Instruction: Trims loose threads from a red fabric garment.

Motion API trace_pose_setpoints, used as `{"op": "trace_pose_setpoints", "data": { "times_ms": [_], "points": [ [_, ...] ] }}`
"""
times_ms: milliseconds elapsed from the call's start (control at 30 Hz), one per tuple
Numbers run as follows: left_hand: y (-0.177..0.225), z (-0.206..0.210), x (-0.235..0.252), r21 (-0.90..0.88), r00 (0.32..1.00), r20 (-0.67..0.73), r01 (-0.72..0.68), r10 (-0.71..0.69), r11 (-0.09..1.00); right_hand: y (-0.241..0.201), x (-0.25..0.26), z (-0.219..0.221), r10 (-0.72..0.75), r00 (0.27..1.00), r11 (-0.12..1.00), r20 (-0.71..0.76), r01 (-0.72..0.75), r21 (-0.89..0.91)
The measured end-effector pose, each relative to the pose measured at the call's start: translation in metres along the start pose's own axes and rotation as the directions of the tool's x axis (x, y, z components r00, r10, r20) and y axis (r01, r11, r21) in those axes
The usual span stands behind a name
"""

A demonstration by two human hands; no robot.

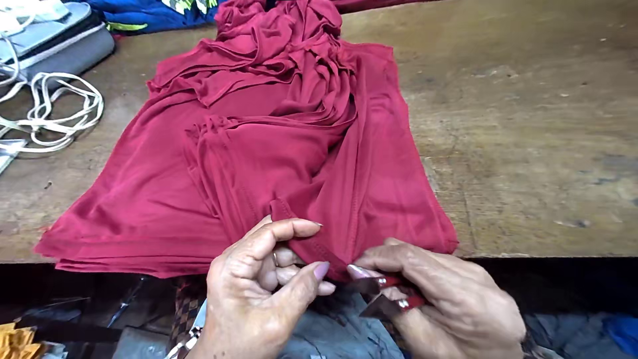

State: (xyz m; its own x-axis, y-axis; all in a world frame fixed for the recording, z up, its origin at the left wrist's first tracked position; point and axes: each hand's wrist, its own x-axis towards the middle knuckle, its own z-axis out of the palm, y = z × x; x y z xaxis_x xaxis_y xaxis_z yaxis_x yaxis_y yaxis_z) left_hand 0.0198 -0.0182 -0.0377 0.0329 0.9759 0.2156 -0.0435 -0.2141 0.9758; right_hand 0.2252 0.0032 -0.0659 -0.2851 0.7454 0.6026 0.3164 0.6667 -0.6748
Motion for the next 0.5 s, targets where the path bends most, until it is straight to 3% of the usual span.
{"op": "trace_pose_setpoints", "data": {
  "times_ms": [100,167,367,500],
  "points": [
    [-0.001,0.003,-0.002,-0.11,0.998,-0.021,0.058,-0.06,0.992,-0.02,-0.01,0.0,0.012,0.996,0.965,0.087,0.011,-0.263],
    [-0.002,0.006,-0.003,-0.14,0.997,-0.026,0.074,-0.079,0.987,-0.03,-0.017,0.004,0.029,0.992,0.951,0.122,0.01,-0.308],
    [-0.006,0.012,-0.006,-0.142,0.993,-0.018,0.11,-0.114,0.984,-0.039,-0.027,0.009,0.006,0.996,0.972,0.085,0.015,-0.235],
    [-0.005,0.006,-0.005,-0.162,0.995,0.025,0.098,-0.095,0.982,-0.033,-0.04,-0.01,0.154,0.982,0.985,0.113,-0.143,-0.098]
  ]
}}
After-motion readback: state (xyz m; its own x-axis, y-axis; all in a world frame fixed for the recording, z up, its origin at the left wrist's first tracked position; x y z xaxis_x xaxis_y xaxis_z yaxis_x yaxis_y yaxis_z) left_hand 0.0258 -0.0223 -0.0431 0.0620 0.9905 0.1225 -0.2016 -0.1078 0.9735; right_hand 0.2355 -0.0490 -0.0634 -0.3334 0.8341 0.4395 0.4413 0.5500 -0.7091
